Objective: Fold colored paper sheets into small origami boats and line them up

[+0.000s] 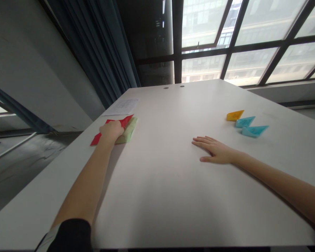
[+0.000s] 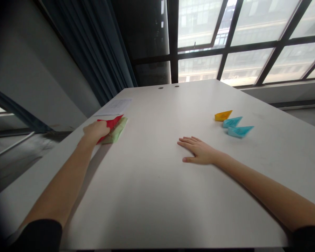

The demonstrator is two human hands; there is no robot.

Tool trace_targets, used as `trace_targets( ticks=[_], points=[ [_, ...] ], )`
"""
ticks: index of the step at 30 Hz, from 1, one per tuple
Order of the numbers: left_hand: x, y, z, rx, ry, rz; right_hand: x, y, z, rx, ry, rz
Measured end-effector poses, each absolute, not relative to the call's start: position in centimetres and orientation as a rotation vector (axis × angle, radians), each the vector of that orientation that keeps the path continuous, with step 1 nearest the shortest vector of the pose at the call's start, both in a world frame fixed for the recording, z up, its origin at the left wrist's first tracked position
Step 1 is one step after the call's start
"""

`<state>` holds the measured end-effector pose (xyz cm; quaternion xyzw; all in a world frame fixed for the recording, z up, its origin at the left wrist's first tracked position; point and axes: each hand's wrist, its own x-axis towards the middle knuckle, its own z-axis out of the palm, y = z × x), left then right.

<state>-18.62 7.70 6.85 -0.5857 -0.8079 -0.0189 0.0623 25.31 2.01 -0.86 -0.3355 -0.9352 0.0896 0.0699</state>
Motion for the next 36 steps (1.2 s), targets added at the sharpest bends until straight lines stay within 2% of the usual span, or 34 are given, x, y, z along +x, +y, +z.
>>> trace_targets(
  ticks=[6, 13, 22, 30, 36],
  points=[
    [-12.5, 4.7, 9.9, -1.589, -1.892, -0.224, 25.5, 2.2, -1.1, -1.002, -2.803, 0.273],
    [-3.9, 1.5, 8.1, -2.019, -1.470, -0.146, 25.9, 2.1, -1.1, -0.985, -2.772, 0.290],
    [1.3, -0.9, 3.5, -2.520, -1.320, -0.042, 26.8, 1.8, -0.8, -0.936, -2.561, 0.201],
    [2.5, -2.7, 4.0, -2.955, -1.243, -0.061, 26.6, 1.7, -0.3, -0.889, -2.657, 0.176],
    [2.2, -2.2, 4.3, -3.186, -1.106, -0.126, 26.7, 2.1, -0.5, -1.014, -2.630, 0.169]
  ],
)
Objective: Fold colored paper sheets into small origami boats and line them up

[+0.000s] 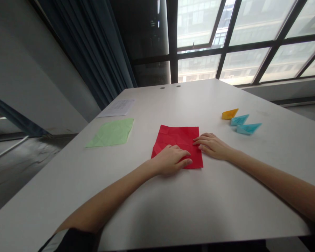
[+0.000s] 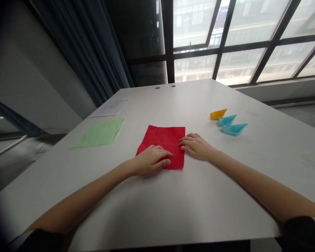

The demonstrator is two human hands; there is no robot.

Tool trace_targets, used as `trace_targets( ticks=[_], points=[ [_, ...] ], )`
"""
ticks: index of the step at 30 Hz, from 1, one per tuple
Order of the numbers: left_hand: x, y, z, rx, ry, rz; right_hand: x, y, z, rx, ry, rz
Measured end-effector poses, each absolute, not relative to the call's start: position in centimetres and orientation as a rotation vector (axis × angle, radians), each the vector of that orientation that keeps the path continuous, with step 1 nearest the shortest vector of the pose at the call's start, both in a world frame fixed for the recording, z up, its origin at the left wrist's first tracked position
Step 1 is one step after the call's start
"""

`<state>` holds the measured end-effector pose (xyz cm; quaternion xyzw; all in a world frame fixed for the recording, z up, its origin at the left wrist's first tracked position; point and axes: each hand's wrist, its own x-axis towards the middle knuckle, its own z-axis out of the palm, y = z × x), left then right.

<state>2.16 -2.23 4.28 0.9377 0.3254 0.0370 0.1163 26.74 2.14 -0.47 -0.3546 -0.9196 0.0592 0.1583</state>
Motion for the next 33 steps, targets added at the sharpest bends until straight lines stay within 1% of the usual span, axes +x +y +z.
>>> trace_targets(
  ticks=[5, 13, 18, 21, 26, 33],
  points=[
    [1.1, -0.2, 3.1, 2.799, 1.127, 0.255, 27.3, 3.0, -1.0, -1.109, -2.517, 0.162],
    [-1.3, 2.5, 0.4, 2.808, 1.473, 0.319, 29.0, 4.2, -1.6, -1.112, -2.514, 0.214],
    [-2.6, 3.5, -0.9, 2.689, 1.710, 0.405, 29.4, 4.6, -2.2, -1.132, -2.509, 0.206],
    [-2.8, 3.8, -1.6, 2.608, 1.819, 0.433, 29.5, 4.6, -2.6, -1.258, -2.445, 0.134],
    [-2.9, 4.2, -2.1, 2.556, 1.782, 0.454, 29.6, 4.8, -3.2, -1.443, -2.395, 0.069],
    [-3.5, 4.7, -1.7, 2.344, 1.652, 0.722, 29.8, 5.5, -3.5, -1.443, -2.372, 0.128]
  ],
)
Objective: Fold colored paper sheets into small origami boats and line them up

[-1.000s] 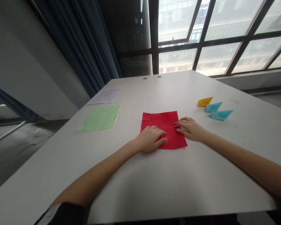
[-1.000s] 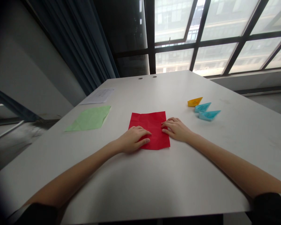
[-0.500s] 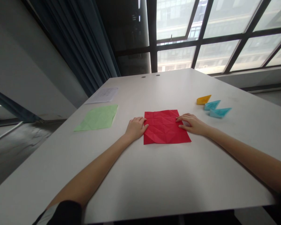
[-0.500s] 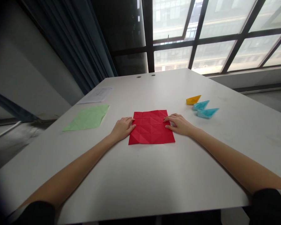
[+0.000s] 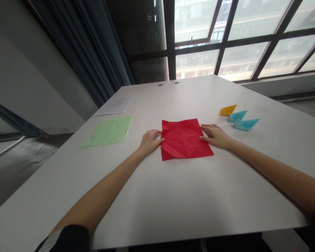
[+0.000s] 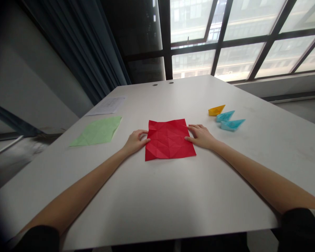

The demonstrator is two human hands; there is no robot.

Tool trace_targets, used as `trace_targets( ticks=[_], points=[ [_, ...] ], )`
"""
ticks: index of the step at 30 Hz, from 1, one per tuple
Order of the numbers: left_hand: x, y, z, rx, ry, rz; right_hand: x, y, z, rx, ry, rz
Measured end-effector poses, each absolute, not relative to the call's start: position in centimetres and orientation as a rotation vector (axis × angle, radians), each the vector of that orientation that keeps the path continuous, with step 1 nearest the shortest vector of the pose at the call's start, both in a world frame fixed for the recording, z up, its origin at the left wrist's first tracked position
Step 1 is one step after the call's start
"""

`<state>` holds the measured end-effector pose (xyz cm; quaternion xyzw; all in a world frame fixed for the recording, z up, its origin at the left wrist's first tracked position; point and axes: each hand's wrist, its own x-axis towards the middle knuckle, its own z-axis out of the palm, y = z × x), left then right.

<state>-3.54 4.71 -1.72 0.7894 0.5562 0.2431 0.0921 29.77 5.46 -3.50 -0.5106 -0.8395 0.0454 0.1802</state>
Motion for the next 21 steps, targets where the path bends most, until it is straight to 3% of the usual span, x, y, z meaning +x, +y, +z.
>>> trace_targets(
  ticks=[8, 14, 21],
  points=[
    [-3.7, 5.1, -2.2, 2.153, 1.455, 0.901, 29.7, 5.7, -3.5, -1.395, -2.172, 0.366],
    [-3.8, 5.6, -3.0, 2.050, 1.444, 0.936, 29.7, 5.7, -3.5, -1.245, -1.979, 0.735],
    [-3.5, 5.5, -2.5, 2.067, 1.439, 0.943, 29.6, 5.6, -3.2, -1.221, -1.914, 0.737]
  ],
)
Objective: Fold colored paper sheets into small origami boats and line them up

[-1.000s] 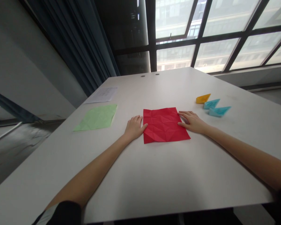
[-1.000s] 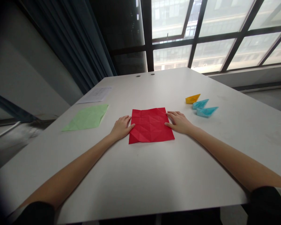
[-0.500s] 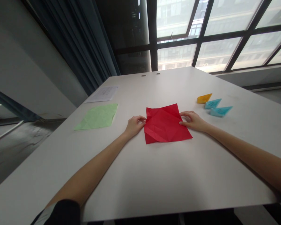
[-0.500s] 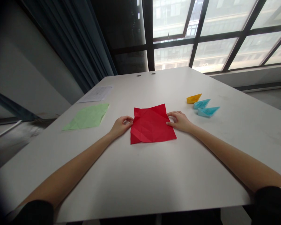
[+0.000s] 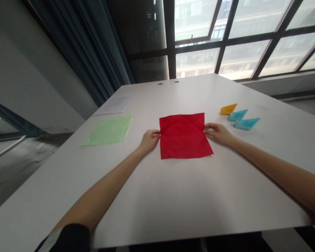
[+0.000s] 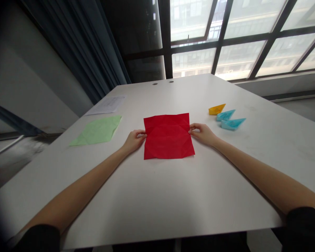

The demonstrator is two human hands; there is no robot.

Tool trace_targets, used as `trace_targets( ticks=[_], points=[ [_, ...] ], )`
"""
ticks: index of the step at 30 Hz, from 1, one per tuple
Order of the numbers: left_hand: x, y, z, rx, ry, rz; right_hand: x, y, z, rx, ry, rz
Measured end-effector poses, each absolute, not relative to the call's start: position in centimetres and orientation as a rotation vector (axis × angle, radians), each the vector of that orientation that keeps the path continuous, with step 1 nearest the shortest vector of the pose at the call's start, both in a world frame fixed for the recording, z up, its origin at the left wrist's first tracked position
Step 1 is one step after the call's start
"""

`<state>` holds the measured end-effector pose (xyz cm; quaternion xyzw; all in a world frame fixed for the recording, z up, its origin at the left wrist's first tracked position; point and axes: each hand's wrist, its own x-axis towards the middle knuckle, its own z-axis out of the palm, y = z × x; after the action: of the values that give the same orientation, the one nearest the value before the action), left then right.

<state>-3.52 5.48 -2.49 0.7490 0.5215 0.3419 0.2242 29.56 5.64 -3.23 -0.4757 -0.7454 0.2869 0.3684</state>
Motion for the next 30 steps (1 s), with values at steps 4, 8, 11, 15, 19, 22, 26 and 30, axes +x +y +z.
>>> trace_targets(
  ticks=[4, 8, 11, 15, 19, 22, 26, 30],
  points=[
    [-3.6, 5.5, -2.5, 2.087, 1.435, 0.966, 29.6, 5.7, -3.4, -1.219, -1.916, 0.725],
    [-3.7, 5.6, -2.8, 2.095, 1.373, 0.972, 29.7, 5.9, -3.7, -1.190, -1.949, 0.684],
    [-3.8, 5.6, -3.0, 2.118, 1.340, 0.989, 29.8, 5.9, -3.7, -1.208, -1.989, 0.596],
    [-3.9, 5.6, -2.9, 2.182, 1.437, 0.938, 29.8, 5.7, -3.4, -1.170, -2.050, 0.549],
    [-3.7, 5.4, -2.5, 2.232, 1.503, 0.824, 29.6, 5.5, -3.0, -1.068, -2.121, 0.568],
    [-3.6, 5.2, -2.2, 2.243, 1.517, 0.813, 29.5, 5.5, -3.1, -1.062, -2.118, 0.564],
    [-3.5, 5.0, -1.9, 2.262, 1.490, 0.848, 29.5, 5.5, -3.3, -1.099, -2.091, 0.556],
    [-3.0, 4.6, -1.2, 2.330, 1.300, 0.925, 29.5, 5.5, -3.3, -1.102, -2.099, 0.540]
  ],
)
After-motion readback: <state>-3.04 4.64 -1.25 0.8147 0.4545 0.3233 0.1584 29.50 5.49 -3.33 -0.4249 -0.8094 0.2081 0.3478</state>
